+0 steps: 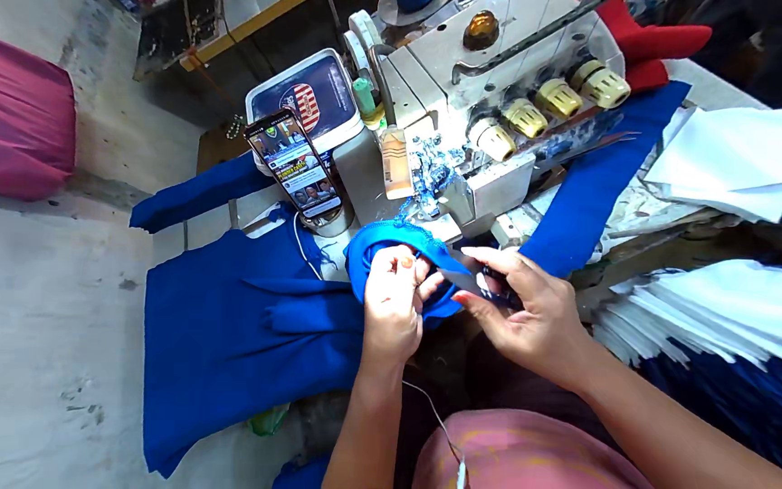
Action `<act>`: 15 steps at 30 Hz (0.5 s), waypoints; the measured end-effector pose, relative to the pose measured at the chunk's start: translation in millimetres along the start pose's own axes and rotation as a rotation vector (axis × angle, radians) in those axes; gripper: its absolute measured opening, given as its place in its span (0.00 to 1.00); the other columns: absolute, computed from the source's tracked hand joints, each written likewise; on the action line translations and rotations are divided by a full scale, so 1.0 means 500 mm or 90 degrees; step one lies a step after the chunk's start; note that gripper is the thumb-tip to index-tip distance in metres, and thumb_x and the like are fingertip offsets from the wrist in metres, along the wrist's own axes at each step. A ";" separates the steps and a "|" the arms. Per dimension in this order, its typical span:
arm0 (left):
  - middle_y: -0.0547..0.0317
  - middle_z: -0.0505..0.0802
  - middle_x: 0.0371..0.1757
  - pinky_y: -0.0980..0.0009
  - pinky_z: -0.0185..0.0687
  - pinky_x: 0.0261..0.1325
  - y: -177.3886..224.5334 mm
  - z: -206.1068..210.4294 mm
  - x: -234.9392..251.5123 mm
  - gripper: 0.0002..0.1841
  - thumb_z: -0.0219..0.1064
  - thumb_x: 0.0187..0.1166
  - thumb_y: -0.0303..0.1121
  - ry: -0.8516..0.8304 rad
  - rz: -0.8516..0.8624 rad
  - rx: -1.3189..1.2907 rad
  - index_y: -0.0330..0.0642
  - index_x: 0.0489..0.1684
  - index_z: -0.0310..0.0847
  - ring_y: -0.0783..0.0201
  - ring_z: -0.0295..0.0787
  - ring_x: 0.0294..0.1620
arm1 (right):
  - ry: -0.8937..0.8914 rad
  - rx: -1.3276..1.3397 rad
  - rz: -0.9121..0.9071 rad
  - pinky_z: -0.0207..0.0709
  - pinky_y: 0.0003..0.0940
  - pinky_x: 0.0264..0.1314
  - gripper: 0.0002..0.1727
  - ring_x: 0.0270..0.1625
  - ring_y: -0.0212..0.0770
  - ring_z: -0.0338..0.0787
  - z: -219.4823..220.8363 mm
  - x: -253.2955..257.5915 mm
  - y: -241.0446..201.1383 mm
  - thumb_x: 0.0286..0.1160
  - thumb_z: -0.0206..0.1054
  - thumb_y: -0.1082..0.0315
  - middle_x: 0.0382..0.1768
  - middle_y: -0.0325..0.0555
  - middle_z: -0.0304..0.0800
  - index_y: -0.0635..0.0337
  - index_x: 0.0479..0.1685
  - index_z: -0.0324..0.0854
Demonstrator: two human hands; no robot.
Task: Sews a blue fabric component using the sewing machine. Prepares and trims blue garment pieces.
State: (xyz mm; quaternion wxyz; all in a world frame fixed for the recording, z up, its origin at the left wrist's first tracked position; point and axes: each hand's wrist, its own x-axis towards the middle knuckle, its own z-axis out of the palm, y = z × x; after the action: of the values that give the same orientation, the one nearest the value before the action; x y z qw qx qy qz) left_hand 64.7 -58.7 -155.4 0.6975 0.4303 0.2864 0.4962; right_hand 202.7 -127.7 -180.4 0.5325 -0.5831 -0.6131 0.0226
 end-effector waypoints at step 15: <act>0.53 0.95 0.54 0.72 0.93 0.48 -0.017 -0.008 -0.014 0.11 0.51 0.87 0.21 -0.043 0.027 -0.017 0.44 0.44 0.80 0.65 0.97 0.46 | -0.071 0.597 0.571 0.61 0.12 0.16 0.14 0.14 0.17 0.67 0.025 0.059 -0.001 0.81 0.59 0.79 0.17 0.28 0.80 0.54 0.29 0.83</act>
State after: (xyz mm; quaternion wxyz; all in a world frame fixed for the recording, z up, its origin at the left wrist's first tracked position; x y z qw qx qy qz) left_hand 62.6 -65.1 -165.1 0.7018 0.4436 0.2469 0.4998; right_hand 201.0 -98.4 -166.9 0.6370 -0.4860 -0.2620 0.5379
